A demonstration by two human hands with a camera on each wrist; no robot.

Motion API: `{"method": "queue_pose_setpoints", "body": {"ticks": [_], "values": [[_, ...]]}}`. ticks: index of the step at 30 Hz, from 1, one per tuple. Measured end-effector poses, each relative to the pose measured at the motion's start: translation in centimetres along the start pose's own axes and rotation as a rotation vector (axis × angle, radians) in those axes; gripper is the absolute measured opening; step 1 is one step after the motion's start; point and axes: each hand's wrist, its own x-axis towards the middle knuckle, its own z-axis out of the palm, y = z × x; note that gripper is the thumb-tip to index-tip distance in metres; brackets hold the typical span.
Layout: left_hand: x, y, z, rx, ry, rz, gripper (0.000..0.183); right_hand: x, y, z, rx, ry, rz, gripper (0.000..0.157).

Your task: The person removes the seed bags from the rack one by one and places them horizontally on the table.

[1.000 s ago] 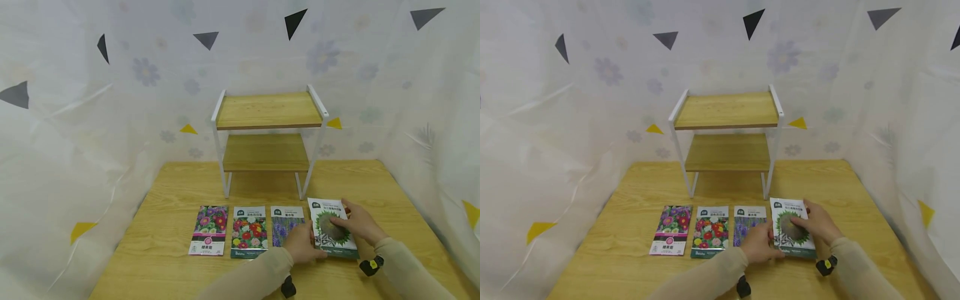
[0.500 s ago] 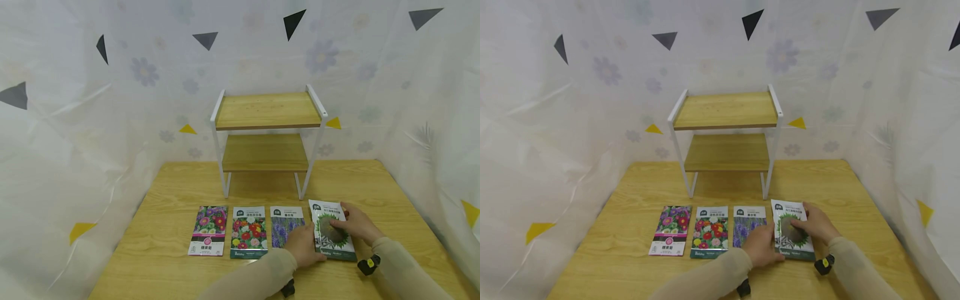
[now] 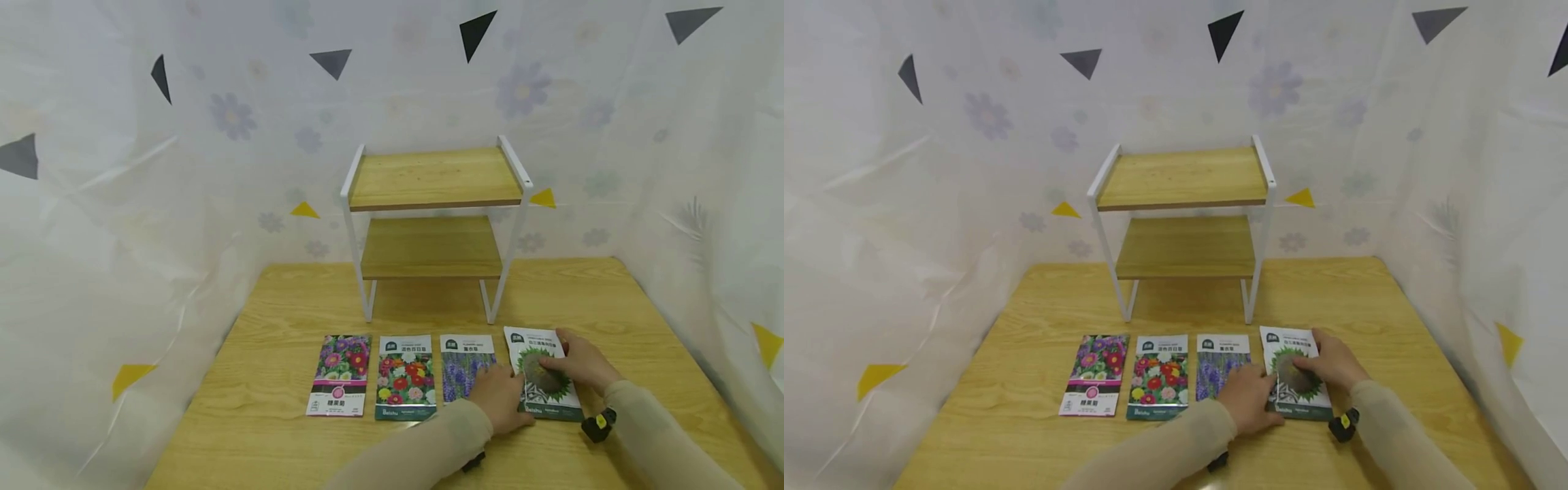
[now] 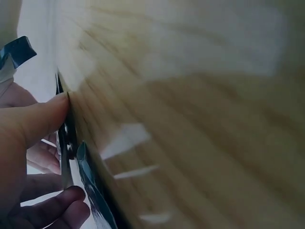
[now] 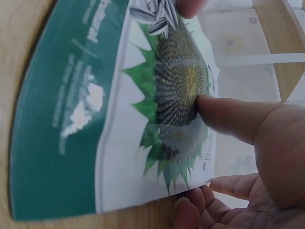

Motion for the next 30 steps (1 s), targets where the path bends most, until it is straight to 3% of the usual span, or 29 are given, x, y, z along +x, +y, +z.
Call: {"method": "queue_pose_setpoints", "body": {"ticks": [8,17,30], "values": [[-0.3,0.5,-0.7,0.107,-0.014,0.016,0.058,0.0,0.1,0.1,-0.05,0.043,-0.048,0.094],[-0.7,0.4,-1.0,0.177,0.0,0.021,0.055,0.2,0.3,0.3,0.081,0.015,0.022,0.099],[-0.6,0.6,-0.9,0.143,-0.043,0.033,0.049,0.0,0.7,0.5,0.08,0.016,-0.021,0.097]]}}
